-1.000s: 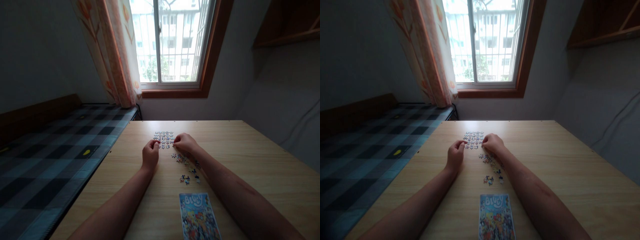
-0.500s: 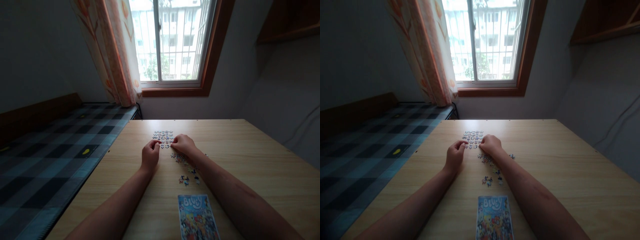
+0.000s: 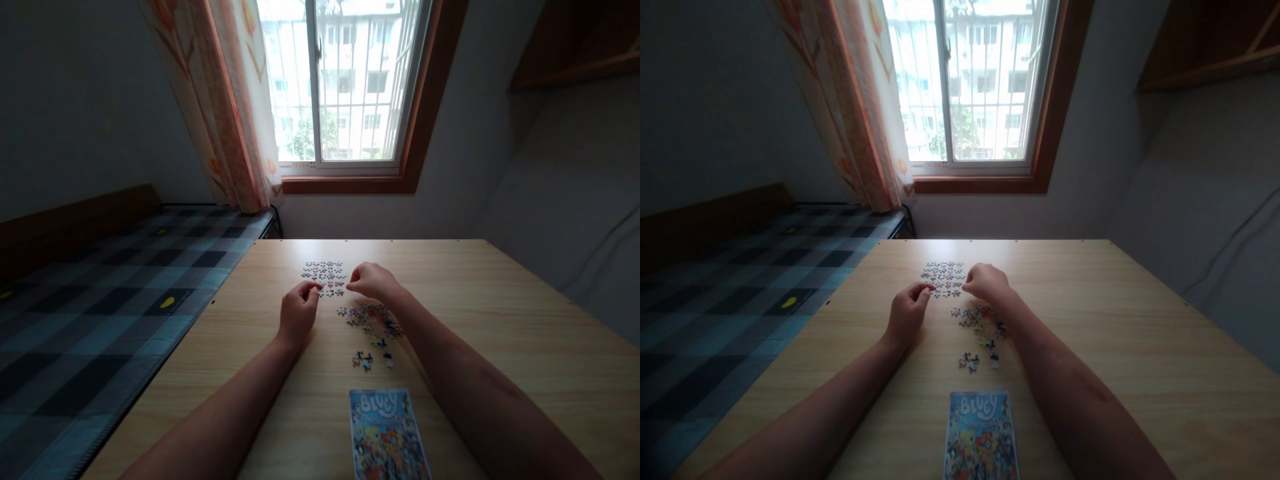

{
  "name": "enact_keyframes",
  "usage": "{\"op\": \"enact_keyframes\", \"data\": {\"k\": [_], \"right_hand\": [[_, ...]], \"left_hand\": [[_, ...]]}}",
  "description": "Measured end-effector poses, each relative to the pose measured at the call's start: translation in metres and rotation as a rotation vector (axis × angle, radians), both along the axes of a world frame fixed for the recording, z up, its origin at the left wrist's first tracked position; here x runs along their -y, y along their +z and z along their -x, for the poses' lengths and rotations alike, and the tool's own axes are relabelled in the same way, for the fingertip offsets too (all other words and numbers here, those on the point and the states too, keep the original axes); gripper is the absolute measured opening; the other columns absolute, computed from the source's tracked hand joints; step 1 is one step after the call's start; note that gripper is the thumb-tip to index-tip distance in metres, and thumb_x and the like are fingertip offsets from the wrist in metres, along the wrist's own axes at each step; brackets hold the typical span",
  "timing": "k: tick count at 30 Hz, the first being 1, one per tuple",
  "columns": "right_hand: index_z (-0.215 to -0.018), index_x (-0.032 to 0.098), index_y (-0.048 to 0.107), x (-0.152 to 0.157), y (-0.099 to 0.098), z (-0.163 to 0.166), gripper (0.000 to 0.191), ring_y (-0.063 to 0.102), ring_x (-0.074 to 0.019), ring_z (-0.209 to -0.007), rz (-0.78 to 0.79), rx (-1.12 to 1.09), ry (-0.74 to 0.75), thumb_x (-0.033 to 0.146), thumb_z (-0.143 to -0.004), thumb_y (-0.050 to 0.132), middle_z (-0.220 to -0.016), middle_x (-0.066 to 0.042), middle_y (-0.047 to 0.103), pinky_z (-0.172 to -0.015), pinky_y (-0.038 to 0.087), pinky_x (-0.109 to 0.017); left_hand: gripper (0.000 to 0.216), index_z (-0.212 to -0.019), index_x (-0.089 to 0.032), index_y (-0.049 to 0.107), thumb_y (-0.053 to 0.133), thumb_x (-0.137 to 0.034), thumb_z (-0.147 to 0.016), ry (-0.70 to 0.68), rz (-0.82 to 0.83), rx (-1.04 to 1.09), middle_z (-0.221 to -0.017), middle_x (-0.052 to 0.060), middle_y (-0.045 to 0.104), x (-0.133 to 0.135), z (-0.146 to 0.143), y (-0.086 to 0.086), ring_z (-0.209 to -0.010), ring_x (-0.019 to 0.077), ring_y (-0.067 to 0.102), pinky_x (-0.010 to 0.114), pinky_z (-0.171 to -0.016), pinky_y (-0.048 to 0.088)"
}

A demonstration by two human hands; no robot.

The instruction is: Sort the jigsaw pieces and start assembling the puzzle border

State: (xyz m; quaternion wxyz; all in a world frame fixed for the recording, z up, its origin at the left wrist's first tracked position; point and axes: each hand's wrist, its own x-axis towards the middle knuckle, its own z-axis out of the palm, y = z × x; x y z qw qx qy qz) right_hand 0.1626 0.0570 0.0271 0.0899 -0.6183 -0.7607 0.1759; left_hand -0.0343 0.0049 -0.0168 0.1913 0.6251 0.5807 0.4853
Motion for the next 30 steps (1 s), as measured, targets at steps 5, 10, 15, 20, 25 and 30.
{"op": "enact_keyframes", "data": {"k": [5, 10, 15, 20, 25, 30], "right_hand": [[-0.085, 0.021, 0.080, 0.004, 0.010, -0.022, 0.017, 0.065, -0.0146, -0.071, 0.085, -0.010, 0.244, 0.023, -0.070, 0.072, -0.084, -0.004, 0.076, -0.061, 0.042, -0.024], [-0.097, 0.021, 0.078, 0.009, 0.011, -0.031, 0.026, 0.064, -0.0143, -0.070, 0.170, 0.004, 0.400, 0.026, -0.072, 0.073, -0.088, -0.004, 0.076, -0.059, 0.042, -0.023], [-0.097, 0.020, 0.077, 0.010, 0.009, -0.027, 0.027, 0.064, -0.0142, -0.067, 0.181, 0.008, 0.429, 0.036, -0.076, 0.073, -0.083, -0.004, 0.075, -0.059, 0.042, -0.024], [-0.089, 0.021, 0.077, 0.012, 0.007, -0.019, 0.027, 0.062, -0.0140, -0.064, 0.151, 0.058, 0.471, 0.042, -0.072, 0.077, -0.078, -0.003, 0.074, -0.054, 0.039, -0.024], [-0.083, 0.018, 0.078, 0.014, 0.009, -0.019, 0.018, 0.060, -0.0136, -0.062, 0.196, 0.082, 0.472, 0.031, -0.071, 0.075, -0.072, -0.003, 0.073, -0.053, 0.038, -0.024], [-0.080, 0.016, 0.078, 0.011, 0.009, -0.026, 0.016, 0.057, -0.0122, -0.057, 0.297, 0.043, 0.434, 0.026, -0.073, 0.068, -0.066, -0.003, 0.071, -0.053, 0.038, -0.024]], "left_hand": [[0.025, -0.089, -0.022, 0.078, 0.055, -0.021, -0.080, -0.092, 0.054, -0.284, -0.081, 0.003, 0.072, 0.005, -0.006, 0.002, -0.071, 0.0176, 0.063, 0.030, -0.073, 0.049], [0.028, -0.099, -0.028, 0.079, 0.056, -0.023, -0.084, -0.183, 0.073, -0.526, -0.092, 0.004, 0.071, 0.011, -0.011, 0.000, -0.075, 0.0179, 0.063, 0.031, -0.073, 0.049], [0.028, -0.099, -0.031, 0.080, 0.056, -0.026, -0.086, -0.248, 0.084, -0.644, -0.093, 0.004, 0.069, 0.012, -0.011, 0.001, -0.074, 0.0169, 0.061, 0.030, -0.071, 0.048], [0.028, -0.097, -0.029, 0.080, 0.056, -0.022, -0.085, -0.227, 0.097, -0.645, -0.092, 0.004, 0.068, 0.013, -0.013, 0.003, -0.076, 0.0182, 0.062, 0.030, -0.072, 0.048], [0.027, -0.097, -0.029, 0.079, 0.055, -0.022, -0.086, -0.222, 0.103, -0.651, -0.093, 0.003, 0.069, 0.013, -0.013, 0.004, -0.079, 0.0190, 0.064, 0.031, -0.072, 0.048], [0.027, -0.098, -0.028, 0.079, 0.055, -0.022, -0.086, -0.222, 0.106, -0.652, -0.095, 0.003, 0.069, 0.014, -0.013, 0.005, -0.079, 0.0193, 0.064, 0.031, -0.073, 0.048]]}}
